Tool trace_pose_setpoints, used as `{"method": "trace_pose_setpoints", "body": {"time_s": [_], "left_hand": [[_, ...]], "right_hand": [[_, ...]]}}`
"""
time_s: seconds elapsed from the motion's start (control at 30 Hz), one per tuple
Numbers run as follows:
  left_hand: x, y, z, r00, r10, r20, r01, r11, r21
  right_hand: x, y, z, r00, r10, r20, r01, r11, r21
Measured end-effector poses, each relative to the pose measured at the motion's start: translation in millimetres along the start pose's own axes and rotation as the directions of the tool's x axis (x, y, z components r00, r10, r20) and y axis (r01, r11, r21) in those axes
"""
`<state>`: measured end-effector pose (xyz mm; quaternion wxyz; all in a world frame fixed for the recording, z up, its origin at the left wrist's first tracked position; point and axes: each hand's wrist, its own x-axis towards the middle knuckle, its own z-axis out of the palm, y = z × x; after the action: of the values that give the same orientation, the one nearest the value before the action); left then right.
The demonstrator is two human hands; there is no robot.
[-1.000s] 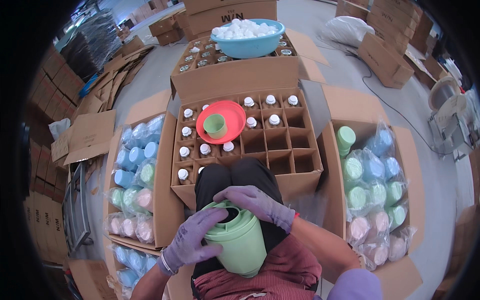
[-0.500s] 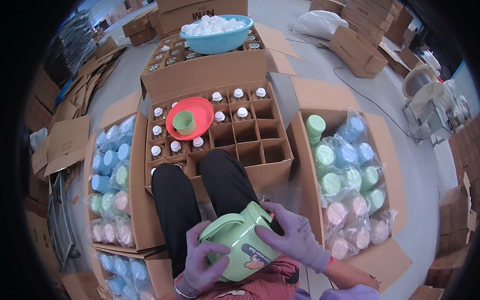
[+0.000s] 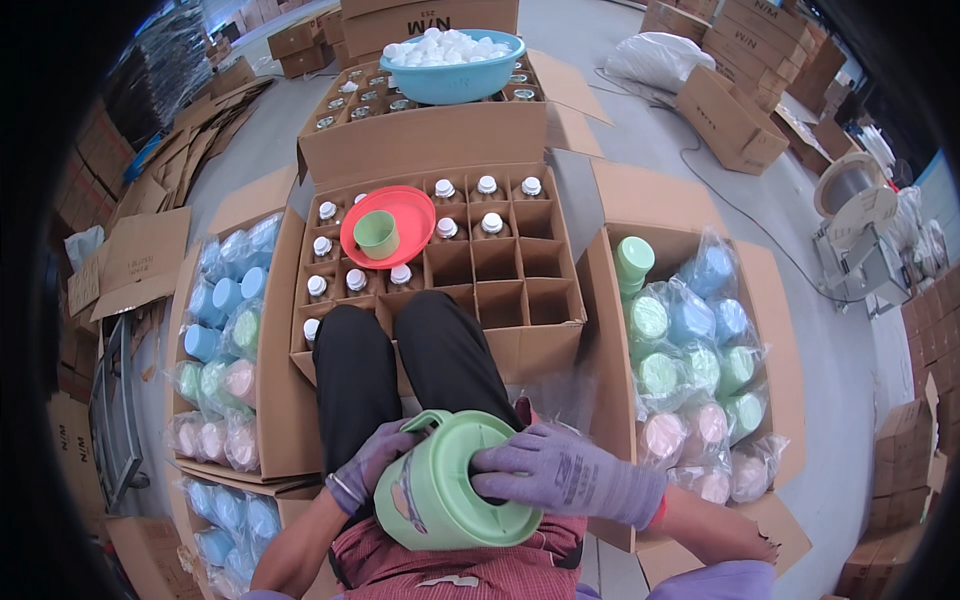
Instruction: The person assembles thermos flasks by inserting inner components and lids, then places them into plastic bags. The person handles green and blue flasks, lids, and plastic bags, working in a warehouse setting.
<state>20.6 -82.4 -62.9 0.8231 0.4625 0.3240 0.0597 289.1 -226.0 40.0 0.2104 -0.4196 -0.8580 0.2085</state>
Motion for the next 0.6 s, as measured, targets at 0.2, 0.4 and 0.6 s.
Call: {"method": "trace_pose_setpoints", "body": {"time_s": [0.2,0.4,0.6], "left_hand": [[-60,5,75,0.746,0.591,-0.306,-0.401,0.766,0.503],[-64,11,46,0.833,0.422,-0.357,-0.301,0.888,0.347],[-56,17,33,0.914,0.287,-0.286,-0.212,0.94,0.268]], "right_hand": [[-21,-12,49,0.619,0.783,-0.054,-0.628,0.535,0.565],[-14,-15,26,0.776,0.63,-0.036,-0.471,0.616,0.631],[-14,-13,13,0.975,0.219,0.025,-0.211,0.961,-0.176]]}}
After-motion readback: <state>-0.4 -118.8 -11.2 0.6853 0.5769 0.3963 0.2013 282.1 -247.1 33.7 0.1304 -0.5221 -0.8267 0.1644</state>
